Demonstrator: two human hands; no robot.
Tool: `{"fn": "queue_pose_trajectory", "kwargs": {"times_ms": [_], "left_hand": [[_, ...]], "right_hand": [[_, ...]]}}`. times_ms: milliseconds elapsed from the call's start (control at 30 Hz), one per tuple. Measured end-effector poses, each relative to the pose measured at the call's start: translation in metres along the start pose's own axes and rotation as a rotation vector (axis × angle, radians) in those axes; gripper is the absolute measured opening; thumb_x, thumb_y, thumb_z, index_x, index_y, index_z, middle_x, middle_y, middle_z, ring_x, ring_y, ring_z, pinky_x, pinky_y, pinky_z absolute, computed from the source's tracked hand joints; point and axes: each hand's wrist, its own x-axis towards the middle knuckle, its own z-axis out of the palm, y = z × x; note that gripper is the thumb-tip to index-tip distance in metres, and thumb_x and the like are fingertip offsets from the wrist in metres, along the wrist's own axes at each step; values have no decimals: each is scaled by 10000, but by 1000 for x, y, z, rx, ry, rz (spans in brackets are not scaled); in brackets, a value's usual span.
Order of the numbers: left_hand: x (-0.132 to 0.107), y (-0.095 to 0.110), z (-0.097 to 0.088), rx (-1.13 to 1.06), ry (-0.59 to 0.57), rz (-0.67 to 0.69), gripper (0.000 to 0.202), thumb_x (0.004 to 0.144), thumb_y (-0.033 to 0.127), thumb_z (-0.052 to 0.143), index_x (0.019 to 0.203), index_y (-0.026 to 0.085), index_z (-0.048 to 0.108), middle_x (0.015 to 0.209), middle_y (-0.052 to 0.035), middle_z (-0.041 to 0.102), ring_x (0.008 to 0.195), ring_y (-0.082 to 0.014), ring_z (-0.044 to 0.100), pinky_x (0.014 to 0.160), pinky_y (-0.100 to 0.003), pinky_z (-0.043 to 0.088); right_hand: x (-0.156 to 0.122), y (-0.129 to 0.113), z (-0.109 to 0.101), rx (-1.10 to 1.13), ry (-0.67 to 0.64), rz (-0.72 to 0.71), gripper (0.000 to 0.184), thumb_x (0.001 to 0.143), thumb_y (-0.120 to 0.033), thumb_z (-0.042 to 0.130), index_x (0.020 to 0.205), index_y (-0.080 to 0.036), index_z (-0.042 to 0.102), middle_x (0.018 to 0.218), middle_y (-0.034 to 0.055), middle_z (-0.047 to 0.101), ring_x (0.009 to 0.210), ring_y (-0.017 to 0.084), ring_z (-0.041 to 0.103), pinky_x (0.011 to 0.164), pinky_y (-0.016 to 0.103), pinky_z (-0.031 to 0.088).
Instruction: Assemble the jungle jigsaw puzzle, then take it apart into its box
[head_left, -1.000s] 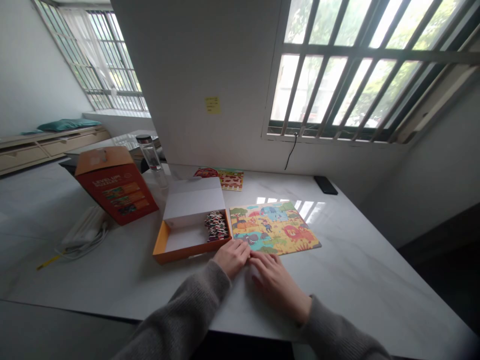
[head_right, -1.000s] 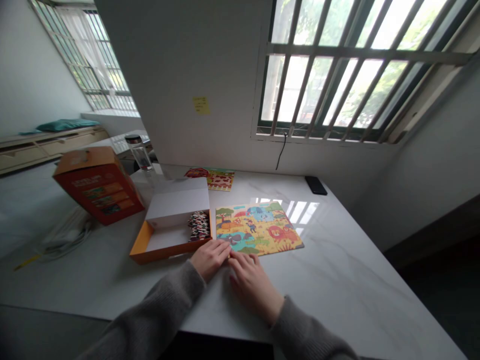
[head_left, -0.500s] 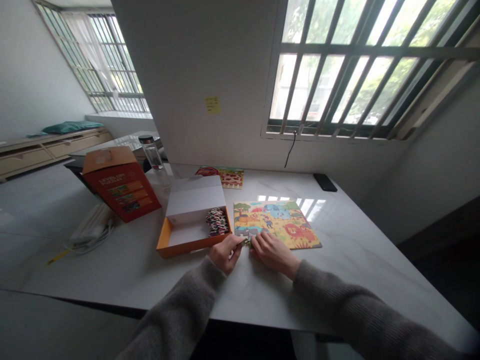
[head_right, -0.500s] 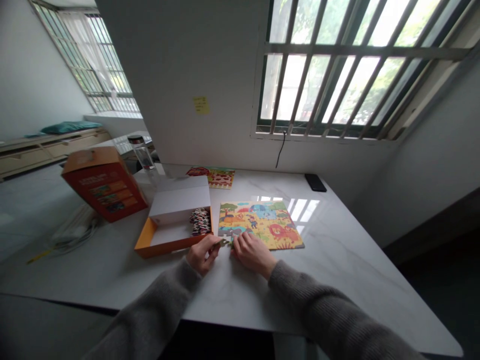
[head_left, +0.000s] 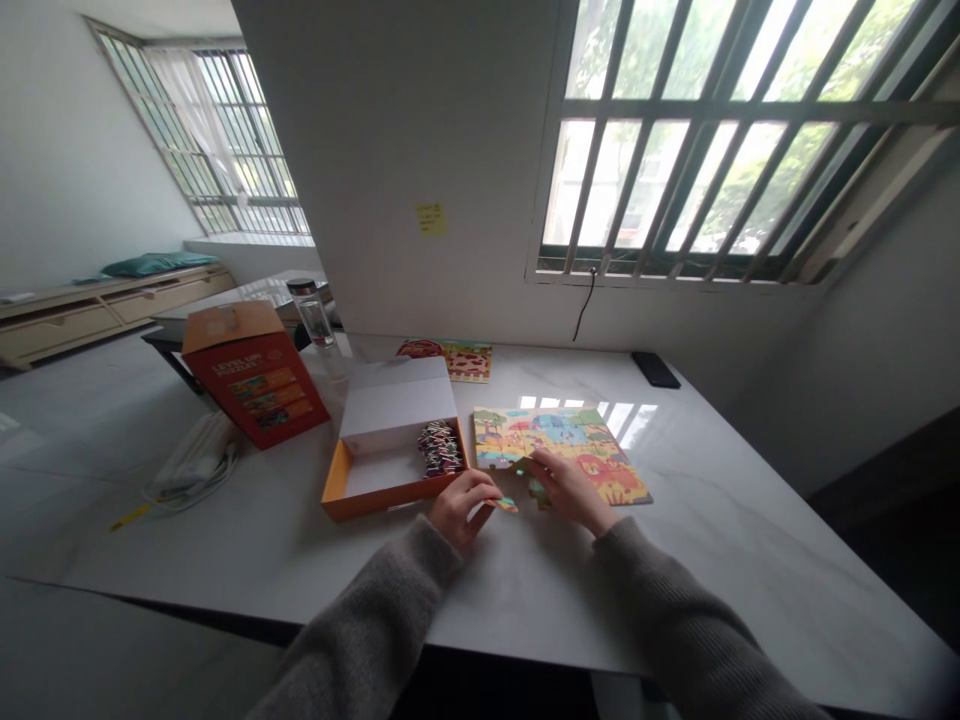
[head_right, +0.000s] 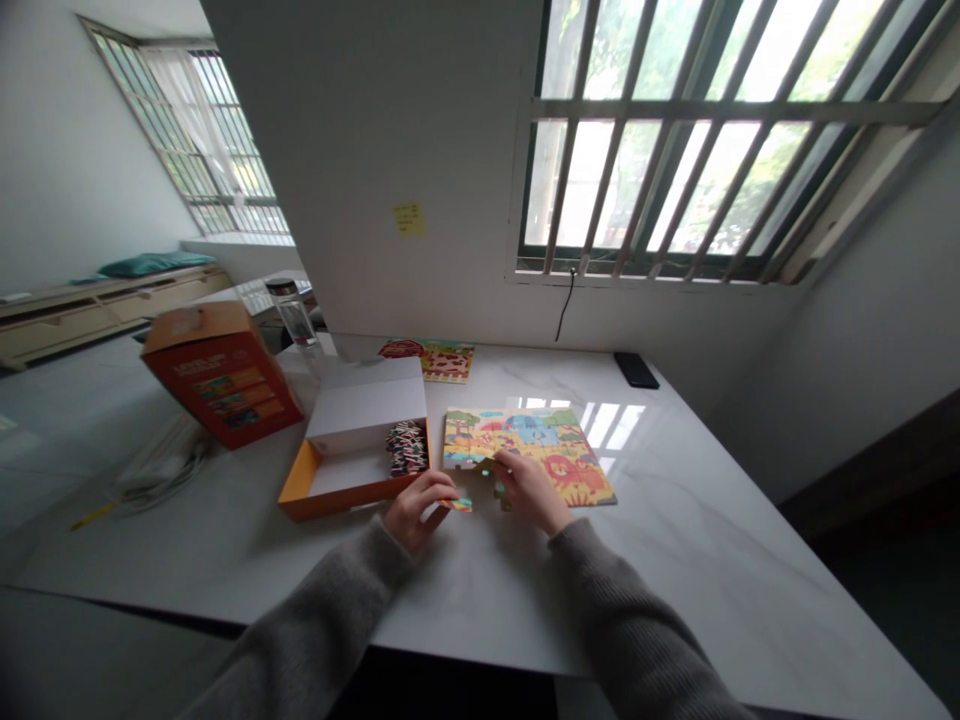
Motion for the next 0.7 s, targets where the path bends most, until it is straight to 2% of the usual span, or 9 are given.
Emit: {"fn": "queue_pose_trajectory", "kwargs": {"times_ms": [67,167,233,367,467,600,700], "left_hand": [[-1,-1,2,-8,-44,-31,142,958,182,511,990,168,648,1051,-121,678,981,-220,663,853,-349,547],[-4,-3,5,-32,-71,-108,151,976,188,475,1018,168,619,1113,-124,693,940,-206,680,779,-314,559],[-4,-4,5,-38,-67,-109,156,979,192,466,1012,168,617,1072,-116,690,901,-193,675,714,-280,552],[-4,-4,3,23,-63,-64,166,973,209,487,980,168,647,1017,-109,651,874,-182,663,690,-258,549],[-3,-5,2,40,-67,-68,177,975,221,495,1002,177,664,1035,-108,639,856,-176,664,704,-266,561],[-2,-6,2,3,-11,-53,213,986,219,473,1069,171,663,1035,-119,636,932,-200,663,767,-300,576],[-3,-6,5,-57,21,-75,194,989,243,478,1021,158,650,956,-103,651,838,-183,675,716,-290,584]], "right_hand": [[-1,-9,0,-111,-57,-110,126,979,-224,503,893,-207,592,856,39,643,848,193,578,749,287,449],[-3,-21,3,-250,-118,-223,72,929,-136,552,914,-205,567,925,63,645,933,214,559,792,300,442],[-4,-24,5,-303,-124,-208,86,934,-116,520,934,-198,548,927,72,645,892,210,561,762,293,434],[-7,-23,7,-295,-110,-110,102,989,-165,429,977,-186,527,840,60,640,759,191,572,681,280,408],[-9,-23,7,-153,-23,-36,121,1008,-244,433,1018,-197,544,843,51,653,738,192,591,657,281,411],[-13,-34,5,259,178,36,208,1024,-312,407,1116,-221,569,859,27,628,670,152,576,653,278,462],[-19,-49,5,469,152,34,287,1024,-278,345,1147,-217,598,843,16,553,658,142,545,637,278,491]]}}
